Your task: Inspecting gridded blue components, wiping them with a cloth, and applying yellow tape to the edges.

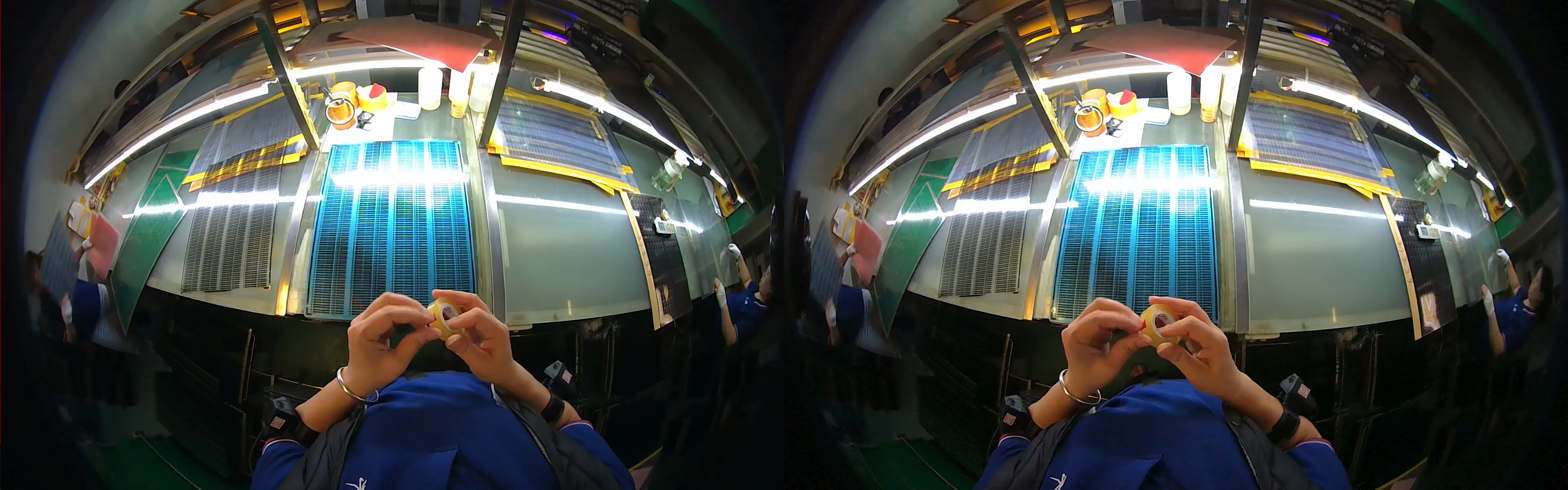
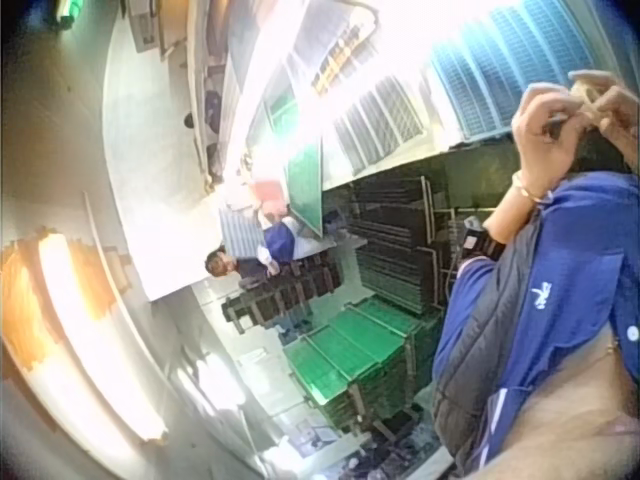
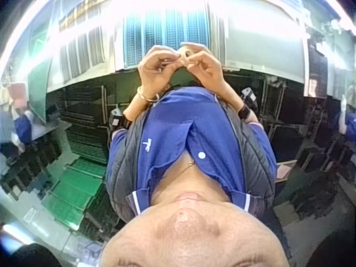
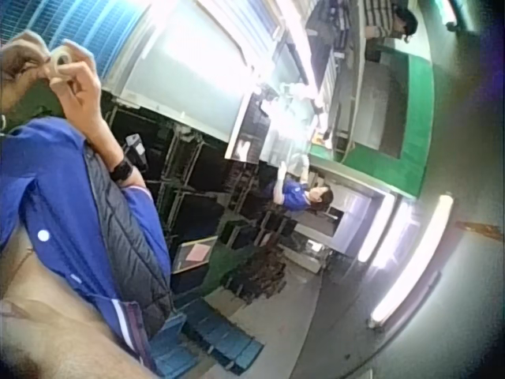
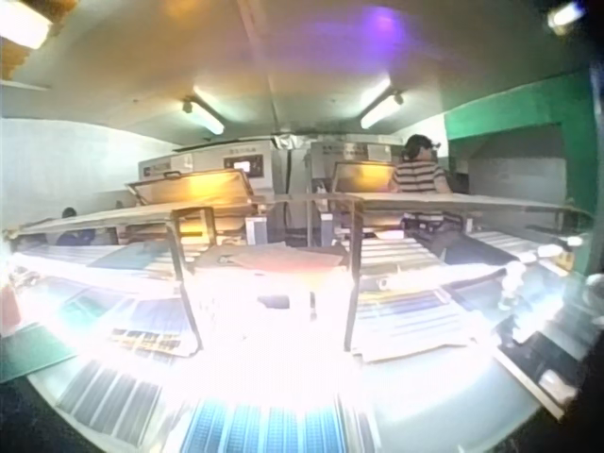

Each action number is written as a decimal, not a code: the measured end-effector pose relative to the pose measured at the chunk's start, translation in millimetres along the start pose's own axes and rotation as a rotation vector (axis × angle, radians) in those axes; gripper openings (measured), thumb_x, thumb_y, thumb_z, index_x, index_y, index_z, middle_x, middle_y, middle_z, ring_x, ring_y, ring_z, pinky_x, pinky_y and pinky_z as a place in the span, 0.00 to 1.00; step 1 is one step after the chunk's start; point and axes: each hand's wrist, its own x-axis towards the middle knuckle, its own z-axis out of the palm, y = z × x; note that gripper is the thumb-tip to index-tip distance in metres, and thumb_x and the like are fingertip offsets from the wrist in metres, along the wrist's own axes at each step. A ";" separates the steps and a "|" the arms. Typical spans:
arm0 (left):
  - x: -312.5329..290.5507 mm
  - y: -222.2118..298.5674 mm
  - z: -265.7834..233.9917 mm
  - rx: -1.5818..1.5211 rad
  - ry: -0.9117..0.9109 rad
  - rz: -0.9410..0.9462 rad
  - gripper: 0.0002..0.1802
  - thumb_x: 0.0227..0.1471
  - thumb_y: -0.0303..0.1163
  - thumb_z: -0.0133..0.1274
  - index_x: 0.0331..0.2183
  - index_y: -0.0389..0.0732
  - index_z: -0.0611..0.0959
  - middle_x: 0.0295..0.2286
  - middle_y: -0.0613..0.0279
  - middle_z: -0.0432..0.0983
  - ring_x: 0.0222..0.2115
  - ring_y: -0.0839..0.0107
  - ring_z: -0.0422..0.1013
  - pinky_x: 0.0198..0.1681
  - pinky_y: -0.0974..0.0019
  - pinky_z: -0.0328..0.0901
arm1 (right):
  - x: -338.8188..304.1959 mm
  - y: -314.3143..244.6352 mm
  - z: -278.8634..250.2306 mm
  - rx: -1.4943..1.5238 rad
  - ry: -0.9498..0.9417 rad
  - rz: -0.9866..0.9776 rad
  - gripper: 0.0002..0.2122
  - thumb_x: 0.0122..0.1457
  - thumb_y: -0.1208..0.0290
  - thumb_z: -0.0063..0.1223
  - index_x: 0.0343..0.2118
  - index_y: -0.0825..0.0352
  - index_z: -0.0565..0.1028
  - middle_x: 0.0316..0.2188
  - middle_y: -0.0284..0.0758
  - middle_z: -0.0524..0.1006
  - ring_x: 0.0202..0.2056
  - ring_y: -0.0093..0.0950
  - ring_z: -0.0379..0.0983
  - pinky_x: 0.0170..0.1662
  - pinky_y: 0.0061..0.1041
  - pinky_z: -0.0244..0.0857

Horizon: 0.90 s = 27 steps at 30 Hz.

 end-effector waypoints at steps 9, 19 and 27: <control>12.5 -0.3 -20.0 -0.280 -0.268 -0.299 0.10 0.49 0.18 0.60 0.37 0.34 0.87 0.40 0.55 0.75 0.35 0.74 0.77 0.36 0.75 0.73 | -3.2 -3.5 -4.4 0.061 -0.070 0.087 0.06 0.65 0.74 0.52 0.42 0.68 0.74 0.56 0.45 0.65 0.54 0.29 0.66 0.55 0.27 0.63; 14.2 1.8 -23.6 -0.484 -0.259 -0.472 0.08 0.50 0.17 0.58 0.35 0.30 0.86 0.39 0.56 0.75 0.35 0.70 0.78 0.39 0.72 0.77 | -0.5 -4.1 -0.6 0.182 -0.083 0.164 0.07 0.66 0.72 0.51 0.41 0.69 0.74 0.54 0.43 0.65 0.50 0.25 0.68 0.49 0.21 0.66; 9.6 -3.6 -27.3 -0.462 -0.231 -0.503 0.07 0.48 0.17 0.60 0.33 0.32 0.86 0.36 0.58 0.78 0.33 0.75 0.76 0.36 0.75 0.73 | 1.2 -3.9 2.4 0.074 -0.086 0.158 0.05 0.64 0.73 0.53 0.39 0.69 0.74 0.52 0.43 0.68 0.50 0.27 0.69 0.50 0.24 0.65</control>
